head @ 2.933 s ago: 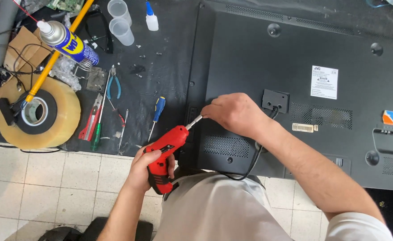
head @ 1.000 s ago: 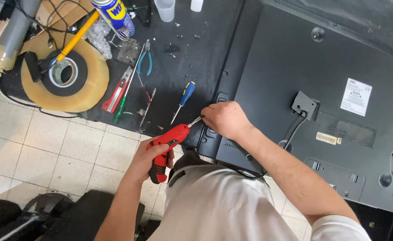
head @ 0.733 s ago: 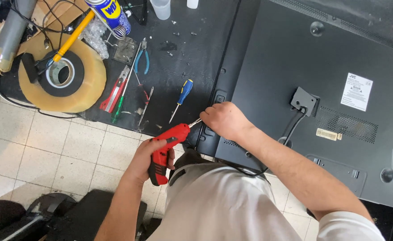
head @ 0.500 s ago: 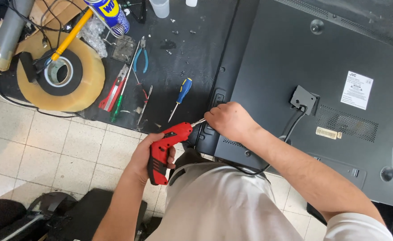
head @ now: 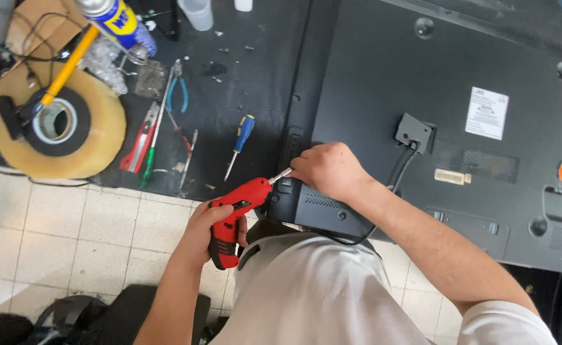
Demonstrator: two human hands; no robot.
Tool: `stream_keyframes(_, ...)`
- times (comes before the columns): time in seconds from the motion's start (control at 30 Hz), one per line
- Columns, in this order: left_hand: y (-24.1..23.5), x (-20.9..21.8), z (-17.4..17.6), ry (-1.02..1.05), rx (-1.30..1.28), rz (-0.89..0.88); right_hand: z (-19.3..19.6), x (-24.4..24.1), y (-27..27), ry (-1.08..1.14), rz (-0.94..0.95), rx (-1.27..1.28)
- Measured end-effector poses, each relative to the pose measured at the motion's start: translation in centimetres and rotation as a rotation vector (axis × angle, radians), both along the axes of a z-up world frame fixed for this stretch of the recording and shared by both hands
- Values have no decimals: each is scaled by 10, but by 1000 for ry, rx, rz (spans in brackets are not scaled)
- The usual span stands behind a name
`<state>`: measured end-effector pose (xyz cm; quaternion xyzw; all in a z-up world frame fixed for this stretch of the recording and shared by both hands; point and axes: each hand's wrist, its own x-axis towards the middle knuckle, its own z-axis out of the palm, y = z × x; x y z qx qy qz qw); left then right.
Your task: The person uses a red electric screwdriver to attach a metal TV stand to the back of a flat-screen television. They systematically drive screws into the mounting holes on the stand and the TV chassis, securing the bracket in place.
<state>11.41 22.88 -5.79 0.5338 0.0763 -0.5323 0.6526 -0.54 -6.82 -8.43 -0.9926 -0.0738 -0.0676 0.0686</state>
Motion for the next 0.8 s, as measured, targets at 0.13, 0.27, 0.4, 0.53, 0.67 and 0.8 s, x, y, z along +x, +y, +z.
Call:
stream_keyframes(0.13,-11,-7,-14,-35,-40,-58,17,-19,-7,69,-106,111)
stream_keyframes(0.27,-28,-17,-35,5,-157,-37,20,-51,-29,152,-687,1057)
stream_keyframes(0.4,-50,-33,-38,-27,-215,-10,5,-125,-55,-59,-1018,2280)
stream_keyframes(0.53,-83,-55,10,-95,-196,-95,14,-168,-60,-116,-960,2427)
stream_keyframes(0.67,-116,-80,52,-245,-206,-249,-1,-192,-82,-225,-1033,2592)
stream_keyframes(0.8,-151,-120,68,-314,-229,-373,-57,-227,-111,-307,-1247,2667)
